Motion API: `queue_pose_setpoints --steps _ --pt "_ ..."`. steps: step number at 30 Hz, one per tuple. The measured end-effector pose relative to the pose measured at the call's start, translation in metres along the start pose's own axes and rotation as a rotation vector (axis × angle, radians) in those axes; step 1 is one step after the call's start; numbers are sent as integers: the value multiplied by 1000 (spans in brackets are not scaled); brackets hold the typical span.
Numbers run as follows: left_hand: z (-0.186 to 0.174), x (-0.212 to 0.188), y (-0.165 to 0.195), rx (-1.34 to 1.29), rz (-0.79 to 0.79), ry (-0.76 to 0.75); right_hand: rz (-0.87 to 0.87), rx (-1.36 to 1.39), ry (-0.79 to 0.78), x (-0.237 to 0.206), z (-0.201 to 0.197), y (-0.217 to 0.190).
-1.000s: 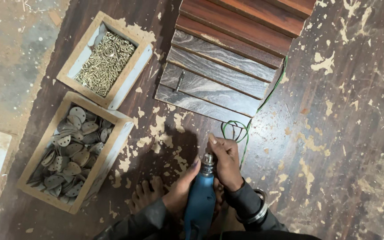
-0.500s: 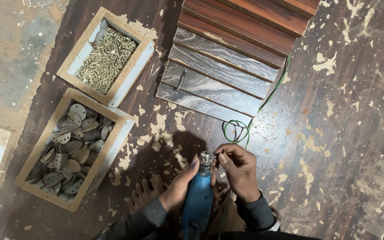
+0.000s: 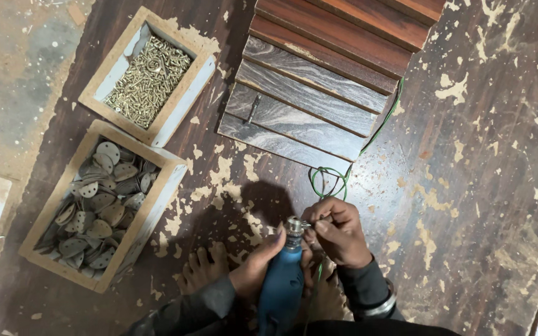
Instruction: The person picks small hardware from wooden sorting bins, then holds a blue rotary drill tool and works on a slatted wooden panel on the workbench, repeatedly handling the tool's chuck and bit area while positioning it against the panel.
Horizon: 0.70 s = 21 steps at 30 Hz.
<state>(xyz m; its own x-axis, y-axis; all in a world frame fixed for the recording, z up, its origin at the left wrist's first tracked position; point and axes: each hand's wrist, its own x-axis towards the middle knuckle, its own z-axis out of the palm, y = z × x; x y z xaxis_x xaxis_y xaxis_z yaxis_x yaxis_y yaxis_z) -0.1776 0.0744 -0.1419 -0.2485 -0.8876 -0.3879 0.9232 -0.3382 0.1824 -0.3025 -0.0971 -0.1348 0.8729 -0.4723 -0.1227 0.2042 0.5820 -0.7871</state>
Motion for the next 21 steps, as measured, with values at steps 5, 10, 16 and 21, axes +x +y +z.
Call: queue_pose_setpoints --steps 5,10,16,21 --pt "6 0 1 -17 12 -11 -76 -256 102 3 14 -10" --pt "4 -3 2 8 49 -20 58 -87 -4 7 30 -29" --pt "-16 13 -13 152 240 66 136 149 -28 8 34 -26" --pt "-28 16 -22 203 286 119 161 -142 166 0 20 -21"
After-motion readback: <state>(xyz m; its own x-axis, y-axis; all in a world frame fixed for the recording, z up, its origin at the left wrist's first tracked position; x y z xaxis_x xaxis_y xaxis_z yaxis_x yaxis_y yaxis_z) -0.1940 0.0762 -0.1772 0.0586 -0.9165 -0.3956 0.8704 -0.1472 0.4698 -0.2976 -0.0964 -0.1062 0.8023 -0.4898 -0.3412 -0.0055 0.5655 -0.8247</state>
